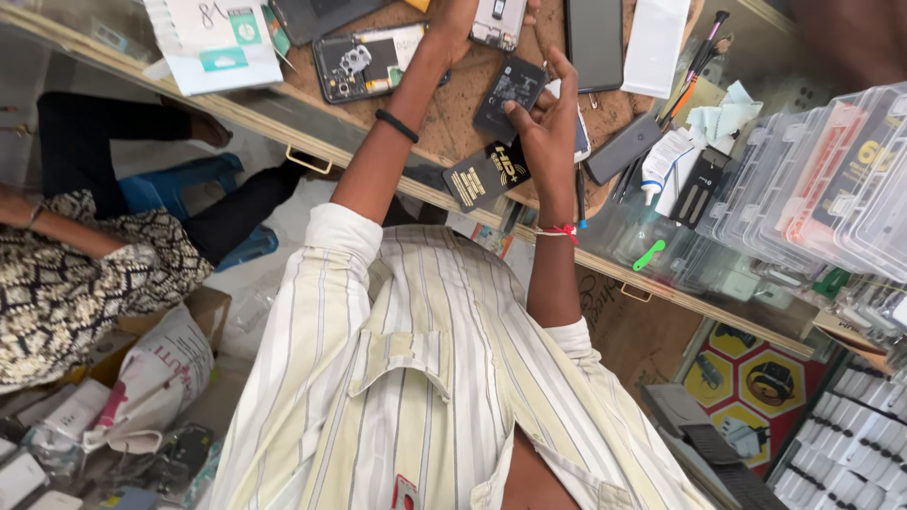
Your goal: The person handles a disassembled smartphone, removes the back cover, and tests the screen by powering it on. They then place the phone down and open a yellow Meetoo screen protector package, peeling off the protective film from the screen protector.
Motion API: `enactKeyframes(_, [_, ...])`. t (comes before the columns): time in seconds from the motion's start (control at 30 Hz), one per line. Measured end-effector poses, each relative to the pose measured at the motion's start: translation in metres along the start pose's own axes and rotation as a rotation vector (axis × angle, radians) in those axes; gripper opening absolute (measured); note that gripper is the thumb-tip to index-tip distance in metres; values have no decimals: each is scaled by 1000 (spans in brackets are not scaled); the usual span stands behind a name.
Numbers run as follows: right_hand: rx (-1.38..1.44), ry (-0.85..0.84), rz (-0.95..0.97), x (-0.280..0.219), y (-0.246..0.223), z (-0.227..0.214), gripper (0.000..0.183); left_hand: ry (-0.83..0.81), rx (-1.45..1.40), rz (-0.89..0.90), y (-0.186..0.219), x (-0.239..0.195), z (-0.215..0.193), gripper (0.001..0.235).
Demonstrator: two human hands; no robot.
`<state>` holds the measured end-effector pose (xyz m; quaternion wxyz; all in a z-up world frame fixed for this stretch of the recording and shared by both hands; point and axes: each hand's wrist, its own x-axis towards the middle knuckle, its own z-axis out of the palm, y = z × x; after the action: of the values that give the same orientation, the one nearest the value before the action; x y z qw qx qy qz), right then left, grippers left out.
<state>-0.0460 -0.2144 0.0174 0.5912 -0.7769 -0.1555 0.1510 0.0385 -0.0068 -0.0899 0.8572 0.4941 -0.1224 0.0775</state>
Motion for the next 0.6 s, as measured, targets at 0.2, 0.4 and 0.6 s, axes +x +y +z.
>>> enactKeyframes(0.2, [373, 89, 85, 7, -14, -5, 71, 71, -180, -152, 27, 6, 14, 65])
enactKeyframes(0.4, [321, 192, 21, 10, -23, -5, 60, 26, -382, 15, 77, -16, 25, 68])
enactKeyframes(0.6, [171, 185, -92, 20, -28, 23, 56, 10, -479, -123, 115, -67, 34, 79])
